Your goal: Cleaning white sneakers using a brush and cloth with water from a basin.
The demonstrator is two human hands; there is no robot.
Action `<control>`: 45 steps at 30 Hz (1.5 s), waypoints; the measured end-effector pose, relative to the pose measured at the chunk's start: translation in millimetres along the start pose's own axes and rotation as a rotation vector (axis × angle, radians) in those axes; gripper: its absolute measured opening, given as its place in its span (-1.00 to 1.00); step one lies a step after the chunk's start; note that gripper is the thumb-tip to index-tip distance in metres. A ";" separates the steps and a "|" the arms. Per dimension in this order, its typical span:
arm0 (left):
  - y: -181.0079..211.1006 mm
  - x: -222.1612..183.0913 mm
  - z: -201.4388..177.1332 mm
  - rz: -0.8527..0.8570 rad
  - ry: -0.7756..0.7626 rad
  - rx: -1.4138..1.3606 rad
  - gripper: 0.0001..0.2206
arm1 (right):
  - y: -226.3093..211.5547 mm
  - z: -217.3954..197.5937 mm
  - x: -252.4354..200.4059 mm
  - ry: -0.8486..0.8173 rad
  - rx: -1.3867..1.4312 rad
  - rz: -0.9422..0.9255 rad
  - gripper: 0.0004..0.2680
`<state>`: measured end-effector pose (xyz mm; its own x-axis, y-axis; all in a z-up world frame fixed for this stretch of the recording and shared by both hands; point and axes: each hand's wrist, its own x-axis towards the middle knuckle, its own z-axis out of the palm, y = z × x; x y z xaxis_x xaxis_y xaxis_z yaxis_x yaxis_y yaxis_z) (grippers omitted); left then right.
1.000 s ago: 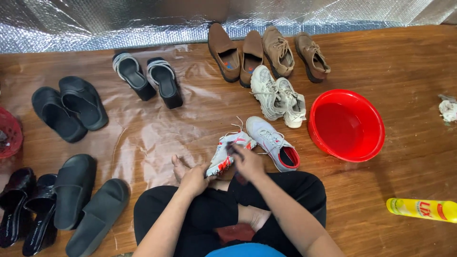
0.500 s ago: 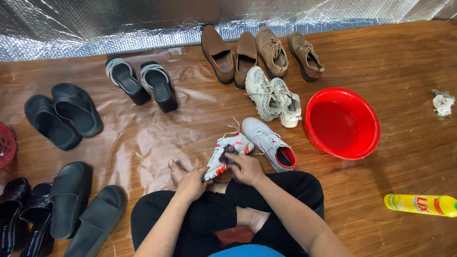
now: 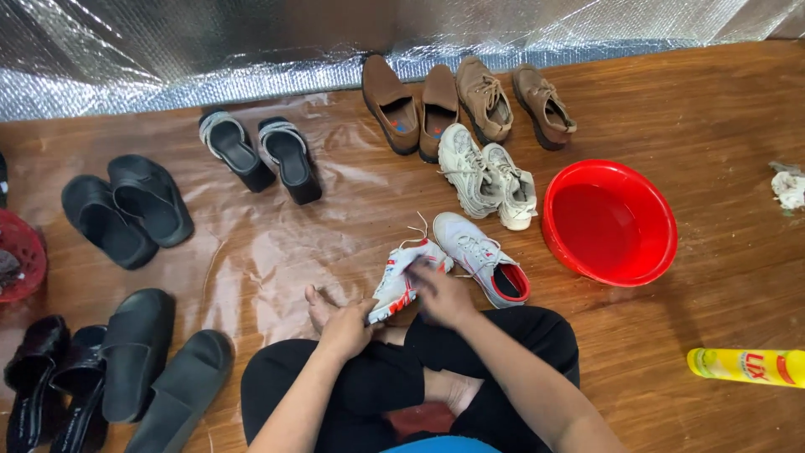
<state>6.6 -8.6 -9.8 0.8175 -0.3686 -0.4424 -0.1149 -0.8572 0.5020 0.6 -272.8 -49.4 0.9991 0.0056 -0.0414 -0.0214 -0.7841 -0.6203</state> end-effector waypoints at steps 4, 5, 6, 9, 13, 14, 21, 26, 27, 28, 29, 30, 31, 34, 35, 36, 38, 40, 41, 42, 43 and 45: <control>13.0 -7.4 -9.2 -0.013 -0.001 0.070 -0.53 | -9.1 8.4 -14.7 0.059 -0.002 -0.217 -0.64; 7.1 -2.6 -2.2 -0.014 -0.003 0.069 -0.53 | -10.4 5.0 -5.5 0.056 -0.002 -0.216 -0.64; 1.3 1.9 4.9 -0.016 0.003 0.043 -0.53 | -11.9 1.5 3.5 0.049 -0.045 -0.004 -0.65; -2.7 2.2 7.5 -0.017 0.007 0.035 -0.52 | 7.8 3.0 26.9 0.060 -0.094 0.362 -0.65; -9.2 6.0 14.3 0.016 0.006 0.073 -0.53 | 78.4 15.8 49.4 -0.036 -0.023 0.665 -0.61; 23.0 -10.7 -24.1 0.019 0.006 0.076 -0.53 | 64.3 11.0 47.3 -0.033 -0.021 0.666 -0.61; 60.1 -47.9 -66.4 0.053 0.015 0.304 -0.52 | 8.0 1.0 4.6 0.079 -0.106 -0.043 -0.65; -0.3 4.3 12.1 0.179 0.129 0.454 -0.54 | 6.5 -21.4 24.3 0.091 -0.003 0.264 -0.68; 5.4 -1.1 6.8 0.189 0.130 0.476 -0.54 | 23.9 -17.1 32.1 0.051 0.060 0.476 -0.65; 11.2 -6.4 1.6 0.199 0.131 0.498 -0.55 | 41.3 -12.8 40.1 0.010 0.125 0.687 -0.63; 12.5 -9.7 -1.0 0.203 0.129 0.505 -0.55 | 47.1 -9.8 41.2 0.015 0.131 0.690 -0.63; 13.7 -12.5 -3.6 0.193 0.121 0.495 -0.55 | 52.9 -6.7 42.7 0.004 0.158 0.680 -0.62; 16.7 -15.3 -4.4 0.182 0.113 0.480 -0.54 | 60.4 -5.7 43.5 -0.008 0.179 0.669 -0.62; -22.4 15.4 29.8 0.120 0.029 0.421 -0.49 | 29.9 -13.8 33.6 -0.039 0.196 0.589 -0.60; -7.5 4.0 15.9 0.117 0.027 0.419 -0.49 | 21.4 -20.4 29.9 -0.042 0.195 0.590 -0.60; 7.9 -7.2 1.6 0.118 -0.010 0.290 -0.41 | 12.8 -27.6 26.4 -0.059 0.212 0.577 -0.59; 25.1 -20.6 -17.0 0.115 -0.041 0.169 -0.29 | 3.8 -30.2 26.4 -0.074 0.238 0.558 -0.57; 34.3 -22.5 -19.9 0.185 0.104 -0.025 -0.22 | 9.7 -25.0 29.2 -0.071 0.240 0.539 -0.57; 41.9 -17.6 -23.2 0.185 0.102 -0.023 -0.22 | 8.3 -24.3 29.5 -0.071 0.242 0.541 -0.57; 48.8 -12.5 -26.5 0.195 0.176 -0.029 -0.35 | 6.8 -23.0 30.2 -0.068 0.270 0.526 -0.57; 56.4 -6.0 -29.6 0.199 0.259 -0.043 -0.48 | 5.5 -23.6 34.9 -0.070 0.291 0.500 -0.57; 76.4 18.9 -30.2 0.133 0.234 0.031 -0.51 | 5.4 -24.6 33.7 -0.065 0.301 0.493 -0.57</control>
<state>30.3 -70.2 42.6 0.9018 -0.3888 -0.1888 -0.2442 -0.8188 0.5196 35.1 -292.2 -34.9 0.8647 -0.2698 -0.4236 -0.5020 -0.4927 -0.7108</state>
